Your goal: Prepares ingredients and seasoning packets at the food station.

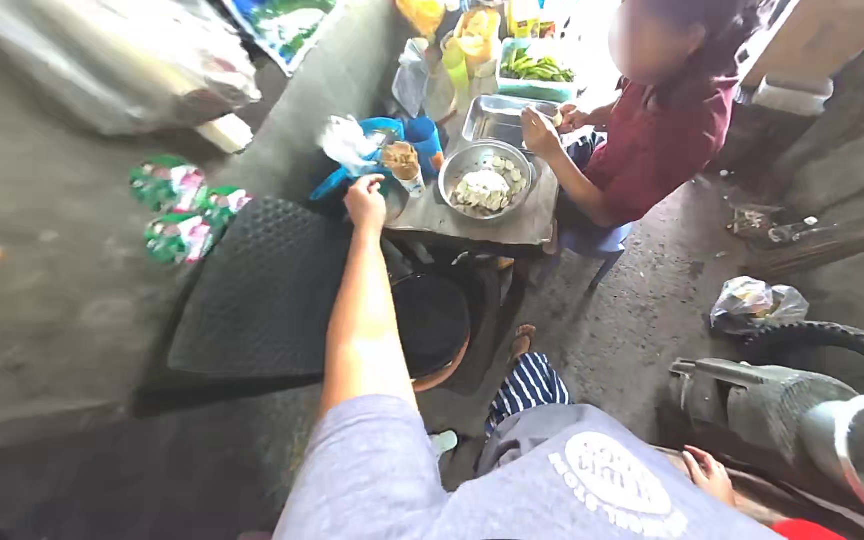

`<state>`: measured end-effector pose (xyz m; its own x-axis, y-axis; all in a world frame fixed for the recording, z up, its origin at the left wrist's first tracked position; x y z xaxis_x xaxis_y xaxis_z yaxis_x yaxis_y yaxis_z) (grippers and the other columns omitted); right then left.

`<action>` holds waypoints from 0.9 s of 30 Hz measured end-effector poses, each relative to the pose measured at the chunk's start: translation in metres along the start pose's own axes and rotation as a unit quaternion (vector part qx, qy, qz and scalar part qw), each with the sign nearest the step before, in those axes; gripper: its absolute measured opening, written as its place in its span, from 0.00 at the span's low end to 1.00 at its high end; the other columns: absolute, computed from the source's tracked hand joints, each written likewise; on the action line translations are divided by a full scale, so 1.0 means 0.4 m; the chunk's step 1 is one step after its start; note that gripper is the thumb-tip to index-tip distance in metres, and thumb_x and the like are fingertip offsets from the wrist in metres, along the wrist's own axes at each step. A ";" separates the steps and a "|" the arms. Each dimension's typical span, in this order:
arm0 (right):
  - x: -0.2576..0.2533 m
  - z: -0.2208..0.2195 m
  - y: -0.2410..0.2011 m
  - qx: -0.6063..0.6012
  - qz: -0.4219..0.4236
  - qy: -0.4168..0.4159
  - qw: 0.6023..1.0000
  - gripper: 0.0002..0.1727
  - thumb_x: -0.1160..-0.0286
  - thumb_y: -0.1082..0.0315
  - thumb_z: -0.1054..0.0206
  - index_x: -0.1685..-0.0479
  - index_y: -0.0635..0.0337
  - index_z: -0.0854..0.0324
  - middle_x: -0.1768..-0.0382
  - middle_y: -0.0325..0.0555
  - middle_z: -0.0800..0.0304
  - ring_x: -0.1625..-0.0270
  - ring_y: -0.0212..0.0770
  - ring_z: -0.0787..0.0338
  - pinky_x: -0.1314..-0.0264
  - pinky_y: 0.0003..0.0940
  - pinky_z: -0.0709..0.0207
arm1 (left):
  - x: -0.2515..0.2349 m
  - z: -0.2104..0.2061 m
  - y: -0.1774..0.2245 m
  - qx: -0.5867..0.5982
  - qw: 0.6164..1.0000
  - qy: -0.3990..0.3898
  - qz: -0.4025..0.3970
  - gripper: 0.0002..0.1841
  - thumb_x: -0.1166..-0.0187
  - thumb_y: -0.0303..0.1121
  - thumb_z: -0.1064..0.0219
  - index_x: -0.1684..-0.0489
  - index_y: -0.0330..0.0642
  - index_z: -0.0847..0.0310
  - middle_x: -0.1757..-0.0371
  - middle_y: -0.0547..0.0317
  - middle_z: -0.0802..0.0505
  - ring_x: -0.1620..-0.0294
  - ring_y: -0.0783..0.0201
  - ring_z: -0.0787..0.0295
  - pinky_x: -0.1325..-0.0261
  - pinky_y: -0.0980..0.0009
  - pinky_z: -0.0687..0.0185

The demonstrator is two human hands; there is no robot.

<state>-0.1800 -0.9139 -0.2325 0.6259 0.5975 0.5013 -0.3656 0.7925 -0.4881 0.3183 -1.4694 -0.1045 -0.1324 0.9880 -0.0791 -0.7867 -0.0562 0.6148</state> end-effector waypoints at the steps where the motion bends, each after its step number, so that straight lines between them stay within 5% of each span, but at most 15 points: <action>1: -0.016 0.004 -0.030 -0.001 -0.025 -0.005 1.000 0.18 0.14 0.71 0.37 0.36 0.78 0.18 0.33 0.79 0.19 0.25 0.74 0.23 0.17 0.62 0.38 | -0.070 -0.009 -0.010 -0.006 1.000 -0.012 0.003 0.20 0.09 0.25 0.54 0.27 0.30 0.21 0.27 0.33 0.15 0.22 0.38 0.21 0.16 0.44 0.35; 6: -0.082 0.006 -0.101 0.013 -0.041 -0.003 0.999 0.18 0.16 0.72 0.37 0.38 0.79 0.17 0.37 0.79 0.16 0.28 0.75 0.21 0.19 0.65 0.37 | -0.313 -0.045 -0.063 -0.104 0.986 -0.098 0.089 0.25 0.18 0.20 0.47 0.20 0.35 0.27 0.23 0.28 0.20 0.19 0.30 0.27 0.19 0.32 0.38; 10: -0.115 0.020 -0.243 0.059 -0.183 -0.047 0.980 0.19 0.13 0.72 0.40 0.33 0.77 0.19 0.32 0.72 0.17 0.25 0.63 0.19 0.17 0.51 0.35 | -0.383 -0.064 -0.113 -0.192 0.959 -0.157 0.136 0.33 0.27 0.32 0.26 0.20 0.32 0.28 0.17 0.23 0.30 0.20 0.21 0.34 0.24 0.23 0.39; 13: -0.122 0.002 -0.199 0.029 -0.190 -0.025 0.981 0.20 0.11 0.69 0.41 0.30 0.75 0.20 0.31 0.70 0.16 0.26 0.63 0.20 0.16 0.50 0.38 | -0.387 -0.066 -0.111 -0.230 0.955 -0.141 0.126 0.26 0.26 0.30 0.28 0.27 0.30 0.22 0.17 0.24 0.30 0.19 0.21 0.35 0.25 0.22 0.41; 16: -0.182 0.022 -0.226 0.013 -0.267 -0.089 0.959 0.22 0.09 0.71 0.44 0.20 0.70 0.28 0.19 0.66 0.27 0.16 0.59 0.30 0.12 0.49 0.45 | -0.386 -0.053 -0.111 -0.236 0.962 -0.072 0.112 0.20 0.12 0.35 0.41 0.34 0.29 0.17 0.23 0.28 0.21 0.19 0.29 0.30 0.21 0.32 0.37; 19: -0.264 0.001 -0.147 0.039 -0.094 -0.040 0.994 0.18 0.15 0.71 0.38 0.36 0.77 0.18 0.37 0.79 0.16 0.29 0.73 0.19 0.20 0.63 0.35 | -0.380 -0.010 -0.101 -0.210 0.970 0.006 0.119 0.23 0.07 0.41 0.48 0.32 0.31 0.17 0.25 0.32 0.17 0.19 0.34 0.28 0.18 0.38 0.37; 27: -0.381 0.081 -0.441 0.027 0.002 -0.062 0.998 0.18 0.12 0.73 0.42 0.34 0.80 0.20 0.35 0.82 0.20 0.28 0.74 0.21 0.20 0.63 0.37 | -0.199 0.131 0.024 -0.121 0.958 0.236 0.109 0.26 0.10 0.46 0.45 0.36 0.31 0.13 0.32 0.36 0.12 0.25 0.41 0.21 0.20 0.48 0.35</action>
<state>-0.2333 -1.1409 -0.1994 0.5366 0.6077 0.5854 -0.4058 0.7941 -0.4524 0.3527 -1.5411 -0.0512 -0.5220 0.7778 -0.3502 -0.8189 -0.3421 0.4608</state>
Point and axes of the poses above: each hand's wrist, its own x-axis away from the middle knuckle, its own z-axis out of the back of the hand, y = z × x, the point moved 1 cm from there along -x, towards the middle knuckle
